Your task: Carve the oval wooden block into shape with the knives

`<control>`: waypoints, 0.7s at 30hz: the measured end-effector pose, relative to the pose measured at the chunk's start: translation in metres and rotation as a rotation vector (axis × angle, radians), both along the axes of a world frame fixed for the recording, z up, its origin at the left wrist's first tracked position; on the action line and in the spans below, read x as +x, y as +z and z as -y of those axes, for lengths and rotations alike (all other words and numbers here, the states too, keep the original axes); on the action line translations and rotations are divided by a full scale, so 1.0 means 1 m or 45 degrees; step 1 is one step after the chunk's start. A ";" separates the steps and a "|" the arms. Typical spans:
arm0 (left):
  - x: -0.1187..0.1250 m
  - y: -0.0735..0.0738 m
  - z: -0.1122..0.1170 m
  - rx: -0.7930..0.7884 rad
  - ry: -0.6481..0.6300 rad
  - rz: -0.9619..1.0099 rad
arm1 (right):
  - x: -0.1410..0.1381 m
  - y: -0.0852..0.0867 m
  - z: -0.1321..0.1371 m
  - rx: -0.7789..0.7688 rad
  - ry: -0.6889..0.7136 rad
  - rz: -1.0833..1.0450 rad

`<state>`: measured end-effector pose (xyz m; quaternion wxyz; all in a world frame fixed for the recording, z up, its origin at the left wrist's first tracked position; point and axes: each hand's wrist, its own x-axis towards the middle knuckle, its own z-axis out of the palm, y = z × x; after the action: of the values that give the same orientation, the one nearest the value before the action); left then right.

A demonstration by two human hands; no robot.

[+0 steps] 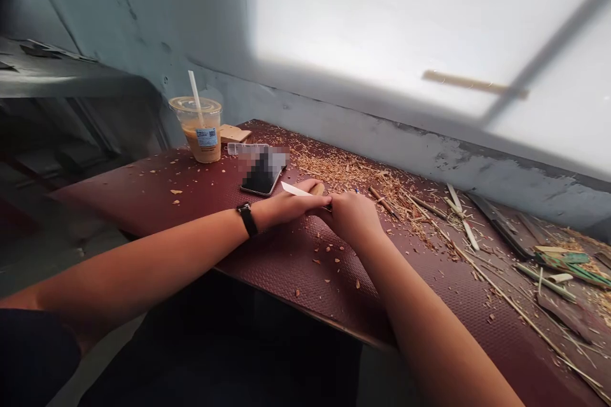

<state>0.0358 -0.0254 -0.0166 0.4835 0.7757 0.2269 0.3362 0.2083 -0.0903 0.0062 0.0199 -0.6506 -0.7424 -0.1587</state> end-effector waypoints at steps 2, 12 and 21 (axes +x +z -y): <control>-0.001 -0.001 0.002 0.008 0.001 0.006 | 0.002 -0.002 -0.001 -0.004 0.019 -0.005; 0.001 -0.006 -0.002 0.052 0.206 0.047 | -0.014 -0.006 0.000 0.047 -0.152 -0.064; 0.011 -0.011 0.003 -0.037 0.613 0.063 | -0.014 -0.010 0.000 0.036 -0.341 -0.129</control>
<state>0.0465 -0.0286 -0.0272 0.4060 0.6837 0.3980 0.4575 0.1944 -0.0902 -0.0033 0.0453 -0.7506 -0.6447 -0.1375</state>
